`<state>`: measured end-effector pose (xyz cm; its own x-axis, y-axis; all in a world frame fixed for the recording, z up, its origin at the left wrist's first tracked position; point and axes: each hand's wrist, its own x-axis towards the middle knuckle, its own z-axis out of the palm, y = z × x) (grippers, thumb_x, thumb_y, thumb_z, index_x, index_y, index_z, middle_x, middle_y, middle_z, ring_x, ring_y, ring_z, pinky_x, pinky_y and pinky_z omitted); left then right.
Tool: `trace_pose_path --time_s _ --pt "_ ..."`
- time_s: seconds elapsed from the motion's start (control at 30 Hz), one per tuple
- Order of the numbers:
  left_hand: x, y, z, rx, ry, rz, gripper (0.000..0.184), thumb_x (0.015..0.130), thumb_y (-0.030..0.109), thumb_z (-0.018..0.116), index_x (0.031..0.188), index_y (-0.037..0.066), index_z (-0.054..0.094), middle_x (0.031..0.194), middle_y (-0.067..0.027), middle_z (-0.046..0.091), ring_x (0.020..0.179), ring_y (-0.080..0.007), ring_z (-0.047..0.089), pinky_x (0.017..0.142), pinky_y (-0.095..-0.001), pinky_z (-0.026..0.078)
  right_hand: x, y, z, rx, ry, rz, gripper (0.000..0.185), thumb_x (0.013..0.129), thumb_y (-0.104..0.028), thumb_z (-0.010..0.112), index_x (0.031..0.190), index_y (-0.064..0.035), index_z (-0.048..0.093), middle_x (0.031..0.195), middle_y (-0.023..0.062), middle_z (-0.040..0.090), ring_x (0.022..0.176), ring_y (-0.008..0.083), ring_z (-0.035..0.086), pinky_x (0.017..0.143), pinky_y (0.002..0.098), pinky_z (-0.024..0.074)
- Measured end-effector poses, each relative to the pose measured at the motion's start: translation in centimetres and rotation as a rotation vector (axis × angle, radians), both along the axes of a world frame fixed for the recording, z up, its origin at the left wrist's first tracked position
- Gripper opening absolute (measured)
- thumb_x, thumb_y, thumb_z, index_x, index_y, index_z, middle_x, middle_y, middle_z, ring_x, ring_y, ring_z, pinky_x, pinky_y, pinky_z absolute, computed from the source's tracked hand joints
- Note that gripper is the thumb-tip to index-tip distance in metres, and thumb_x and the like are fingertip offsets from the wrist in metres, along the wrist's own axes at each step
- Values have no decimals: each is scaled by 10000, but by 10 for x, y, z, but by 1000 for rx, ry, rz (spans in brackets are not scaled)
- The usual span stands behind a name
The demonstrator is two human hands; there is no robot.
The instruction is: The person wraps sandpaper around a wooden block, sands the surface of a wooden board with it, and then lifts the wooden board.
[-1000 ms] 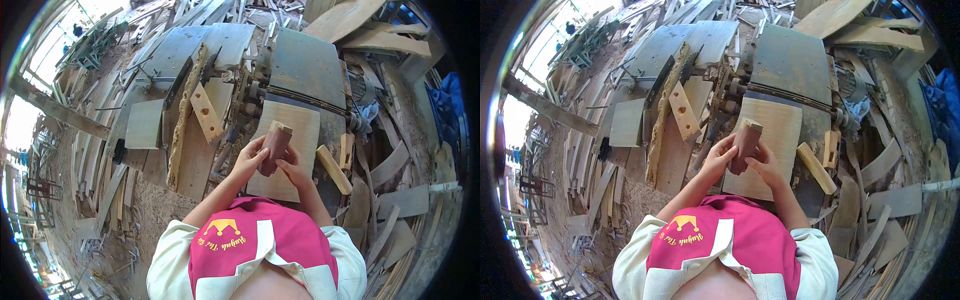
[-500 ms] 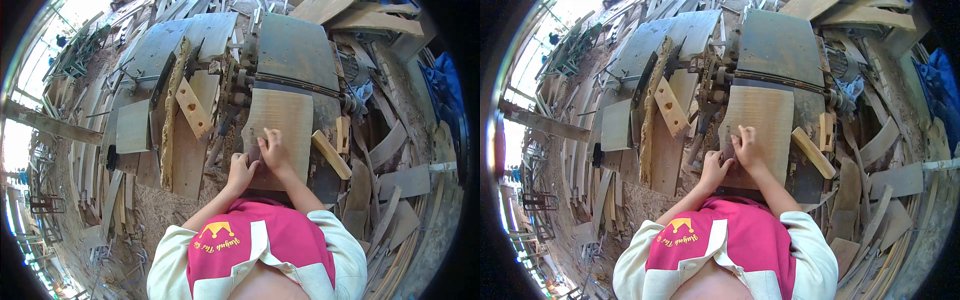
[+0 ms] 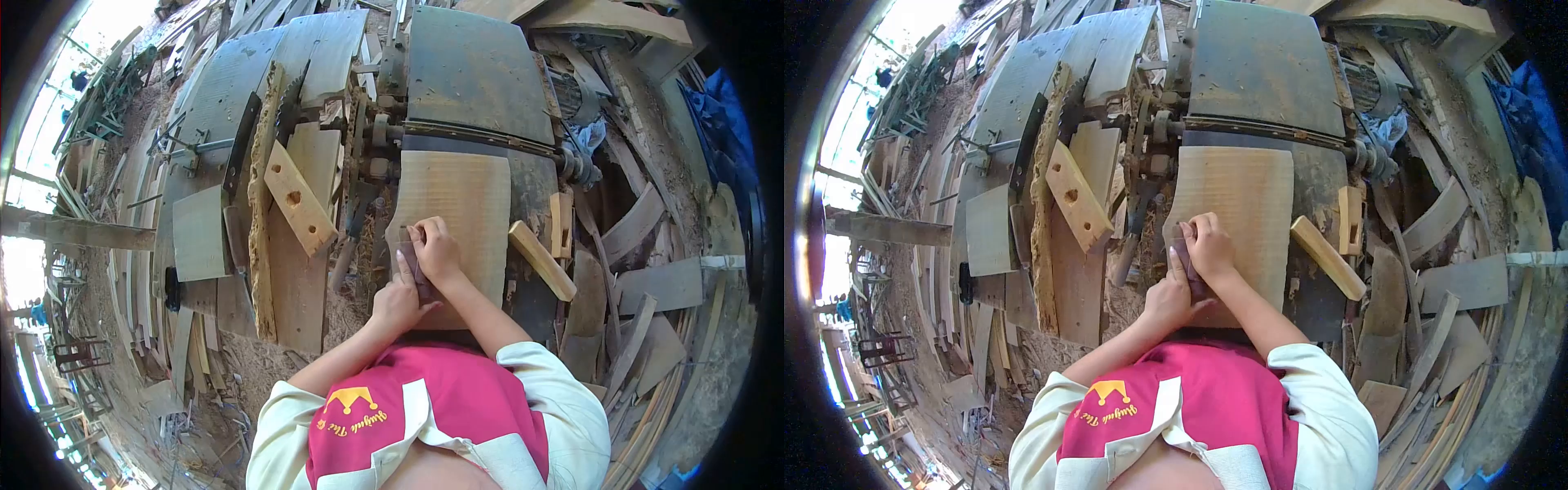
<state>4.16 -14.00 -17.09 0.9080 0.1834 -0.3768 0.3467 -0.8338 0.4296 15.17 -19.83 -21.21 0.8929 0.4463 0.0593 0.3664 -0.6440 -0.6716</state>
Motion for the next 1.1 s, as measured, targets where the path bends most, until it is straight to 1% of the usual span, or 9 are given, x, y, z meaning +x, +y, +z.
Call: trace_pose_path --time_s 0.23,0.3,0.43,0.5,0.53,0.63,0.73,0.9,1.1 --pt "111 53 -13 64 -107 44 1010 702 419 645 1278 -203 96 818 -200 622 651 -299 633 546 -368 510 112 57 -13 -88 -125 -89 228 848 -320 508 851 -106 586 900 97 582 789 337 582 648 427 470" --pt "141 64 -15 152 -173 54 946 687 432 650 1250 -182 201 806 -194 624 682 -290 636 574 -369 513 142 71 -7 -114 -181 -64 223 858 -305 491 867 -103 584 917 103 580 801 339 581 664 430 474" --pt "168 71 -17 165 -269 -13 963 664 477 655 1248 -164 236 821 -187 600 695 -249 639 587 -338 523 168 82 -11 -89 -202 18 239 865 -305 459 861 -99 580 941 131 568 789 354 595 669 458 484" --pt "166 56 -21 232 -283 131 804 634 516 658 1079 -96 386 830 -183 609 717 -286 635 599 -351 516 165 79 -12 -175 -125 22 271 875 -318 437 879 -88 581 962 146 560 831 354 592 704 460 481" --pt "164 55 -21 234 -290 126 804 634 516 658 1079 -96 386 830 -183 609 717 -286 635 599 -351 516 161 80 -12 -192 -113 -34 306 881 -340 421 879 -79 581 970 148 557 831 353 590 709 463 475" --pt "145 47 -23 205 -230 109 901 639 514 651 1169 -135 322 855 -185 593 709 -287 632 591 -346 514 139 72 -11 -157 -107 -141 334 881 -364 417 882 -71 576 972 146 557 820 356 589 703 465 473" --pt "113 37 -23 178 -233 79 1059 666 492 643 1299 -166 106 893 -213 572 719 -297 625 586 -360 511 109 58 -14 -83 -59 -165 376 869 -406 421 806 -74 584 940 145 578 803 350 589 699 462 465" --pt "52 12 -18 157 -199 83 1092 660 516 650 1291 -178 90 891 -224 563 700 -302 625 583 -370 516 45 35 -3 -39 42 -167 354 847 -389 460 733 -76 578 885 133 592 754 354 588 688 459 460" --pt "-14 -26 -24 162 -182 135 1087 656 527 644 1281 -191 120 846 -206 557 617 -279 617 495 -336 502 -20 3 -8 -45 -74 -60 308 849 -343 503 715 -68 538 793 126 569 717 348 574 622 446 453"
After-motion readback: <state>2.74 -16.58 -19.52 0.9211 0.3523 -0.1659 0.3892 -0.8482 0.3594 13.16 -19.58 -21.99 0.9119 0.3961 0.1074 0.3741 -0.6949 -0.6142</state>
